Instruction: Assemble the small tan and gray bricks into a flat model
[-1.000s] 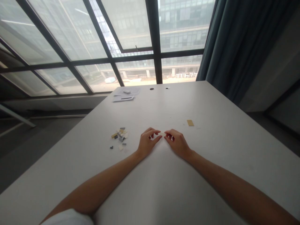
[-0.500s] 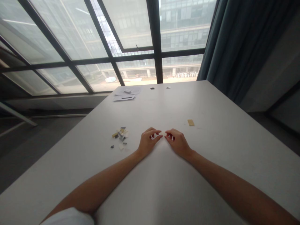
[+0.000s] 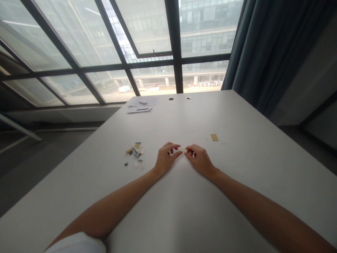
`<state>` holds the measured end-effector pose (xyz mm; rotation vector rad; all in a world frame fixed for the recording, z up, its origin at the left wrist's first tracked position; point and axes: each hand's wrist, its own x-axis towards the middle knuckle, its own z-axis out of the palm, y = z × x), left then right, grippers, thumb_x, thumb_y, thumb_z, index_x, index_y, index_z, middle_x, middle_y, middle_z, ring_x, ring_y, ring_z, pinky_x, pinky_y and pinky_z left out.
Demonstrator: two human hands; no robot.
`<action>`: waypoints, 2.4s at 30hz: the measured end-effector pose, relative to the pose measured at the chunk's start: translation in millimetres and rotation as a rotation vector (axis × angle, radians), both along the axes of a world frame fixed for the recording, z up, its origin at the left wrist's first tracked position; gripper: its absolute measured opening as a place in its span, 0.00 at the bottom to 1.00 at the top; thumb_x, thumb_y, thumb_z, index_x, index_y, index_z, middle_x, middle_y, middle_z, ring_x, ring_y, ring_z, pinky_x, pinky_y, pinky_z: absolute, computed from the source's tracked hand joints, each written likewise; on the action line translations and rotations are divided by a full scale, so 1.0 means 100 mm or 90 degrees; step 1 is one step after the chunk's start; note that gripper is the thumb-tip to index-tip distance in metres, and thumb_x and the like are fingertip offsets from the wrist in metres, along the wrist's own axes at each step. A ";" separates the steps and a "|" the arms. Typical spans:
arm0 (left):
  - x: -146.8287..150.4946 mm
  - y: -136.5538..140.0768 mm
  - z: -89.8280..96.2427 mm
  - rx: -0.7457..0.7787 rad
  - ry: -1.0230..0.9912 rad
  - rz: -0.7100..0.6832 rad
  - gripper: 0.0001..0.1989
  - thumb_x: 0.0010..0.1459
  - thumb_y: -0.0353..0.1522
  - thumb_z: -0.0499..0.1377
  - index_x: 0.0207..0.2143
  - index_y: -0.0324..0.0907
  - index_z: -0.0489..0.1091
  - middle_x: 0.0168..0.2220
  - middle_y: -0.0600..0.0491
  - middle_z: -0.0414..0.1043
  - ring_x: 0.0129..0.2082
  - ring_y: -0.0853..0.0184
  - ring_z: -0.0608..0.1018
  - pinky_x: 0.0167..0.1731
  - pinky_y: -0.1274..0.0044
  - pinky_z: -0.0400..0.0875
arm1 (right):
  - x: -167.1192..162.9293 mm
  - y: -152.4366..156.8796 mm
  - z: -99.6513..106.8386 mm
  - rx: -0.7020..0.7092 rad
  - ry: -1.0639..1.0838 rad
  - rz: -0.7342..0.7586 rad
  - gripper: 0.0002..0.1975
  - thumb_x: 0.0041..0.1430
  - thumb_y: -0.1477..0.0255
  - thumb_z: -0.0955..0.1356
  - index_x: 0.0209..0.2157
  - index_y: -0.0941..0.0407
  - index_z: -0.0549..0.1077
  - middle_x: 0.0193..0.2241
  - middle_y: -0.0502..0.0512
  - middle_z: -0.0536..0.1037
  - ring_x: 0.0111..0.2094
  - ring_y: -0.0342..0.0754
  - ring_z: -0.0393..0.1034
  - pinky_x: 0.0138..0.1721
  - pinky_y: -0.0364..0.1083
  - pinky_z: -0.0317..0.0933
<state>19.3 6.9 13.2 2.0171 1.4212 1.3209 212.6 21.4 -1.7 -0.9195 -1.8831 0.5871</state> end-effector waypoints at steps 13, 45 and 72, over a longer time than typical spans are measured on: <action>0.00 0.01 -0.01 0.000 0.012 0.006 0.05 0.56 0.33 0.67 0.35 0.43 0.79 0.31 0.53 0.76 0.27 0.71 0.71 0.27 0.79 0.66 | 0.01 0.01 -0.01 -0.020 -0.005 0.000 0.02 0.58 0.75 0.71 0.35 0.56 0.75 0.29 0.50 0.76 0.30 0.44 0.68 0.34 0.43 0.62; -0.01 0.03 -0.02 -0.062 -0.007 -0.082 0.17 0.55 0.38 0.68 0.47 0.44 0.79 0.36 0.51 0.76 0.28 0.71 0.70 0.26 0.79 0.66 | 0.03 0.01 -0.03 -0.005 -0.035 -0.026 0.01 0.59 0.75 0.70 0.35 0.56 0.75 0.29 0.51 0.76 0.30 0.45 0.69 0.35 0.43 0.62; 0.01 0.02 -0.01 -0.045 0.011 -0.063 0.14 0.56 0.33 0.67 0.46 0.45 0.78 0.36 0.52 0.74 0.29 0.72 0.70 0.27 0.80 0.67 | 0.02 -0.01 0.01 0.001 -0.087 -0.041 0.09 0.59 0.77 0.69 0.42 0.56 0.76 0.32 0.52 0.77 0.32 0.45 0.70 0.37 0.44 0.63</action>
